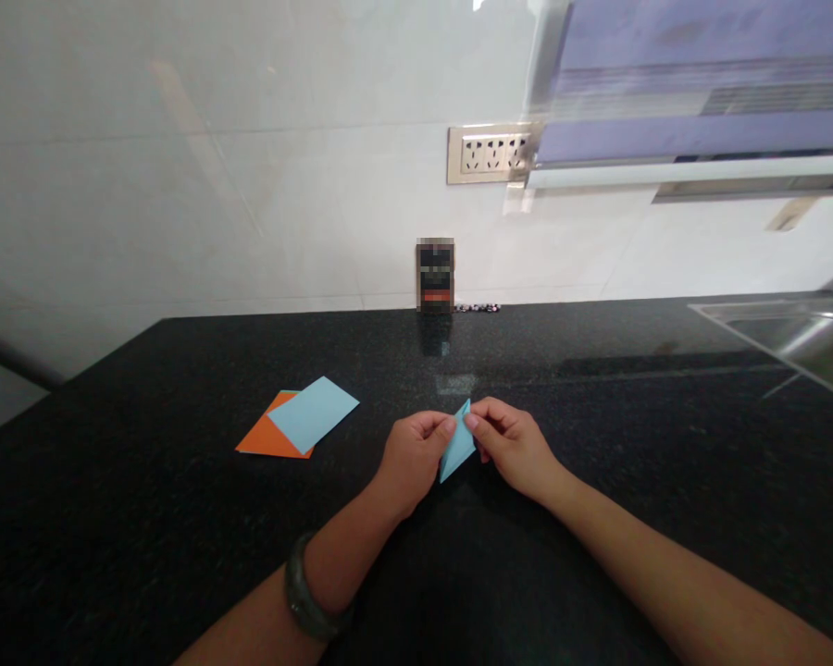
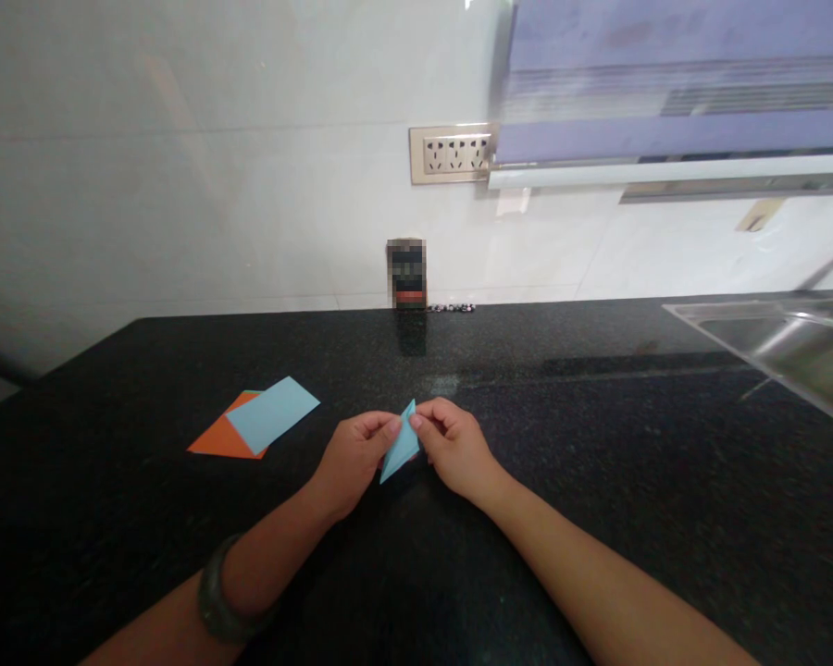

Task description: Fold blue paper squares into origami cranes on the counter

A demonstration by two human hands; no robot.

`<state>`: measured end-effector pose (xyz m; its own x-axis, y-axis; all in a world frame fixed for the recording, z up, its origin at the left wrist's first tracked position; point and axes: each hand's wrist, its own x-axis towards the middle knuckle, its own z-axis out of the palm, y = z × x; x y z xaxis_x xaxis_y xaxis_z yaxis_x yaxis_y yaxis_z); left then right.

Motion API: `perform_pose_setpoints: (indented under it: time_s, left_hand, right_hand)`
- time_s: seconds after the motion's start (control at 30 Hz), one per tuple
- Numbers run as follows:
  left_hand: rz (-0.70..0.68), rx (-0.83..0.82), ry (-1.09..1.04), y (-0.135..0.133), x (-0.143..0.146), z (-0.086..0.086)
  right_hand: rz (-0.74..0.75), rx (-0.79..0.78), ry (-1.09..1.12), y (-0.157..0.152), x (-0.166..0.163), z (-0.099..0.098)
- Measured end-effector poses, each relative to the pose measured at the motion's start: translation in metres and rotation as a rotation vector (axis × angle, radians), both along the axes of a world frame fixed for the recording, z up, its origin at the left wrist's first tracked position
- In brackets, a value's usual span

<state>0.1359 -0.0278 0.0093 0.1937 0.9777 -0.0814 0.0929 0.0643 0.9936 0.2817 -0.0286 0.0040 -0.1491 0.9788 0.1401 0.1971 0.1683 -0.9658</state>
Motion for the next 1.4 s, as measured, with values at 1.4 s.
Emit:
perform_pose_setpoints:
  time_s: [1.4]
  left_hand:
    - [0.113,-0.2,-0.429,0.002,0.002,-0.004]
  right_hand:
    - [0.042,-0.061,-0.013,-0.002,0.0,0.0]
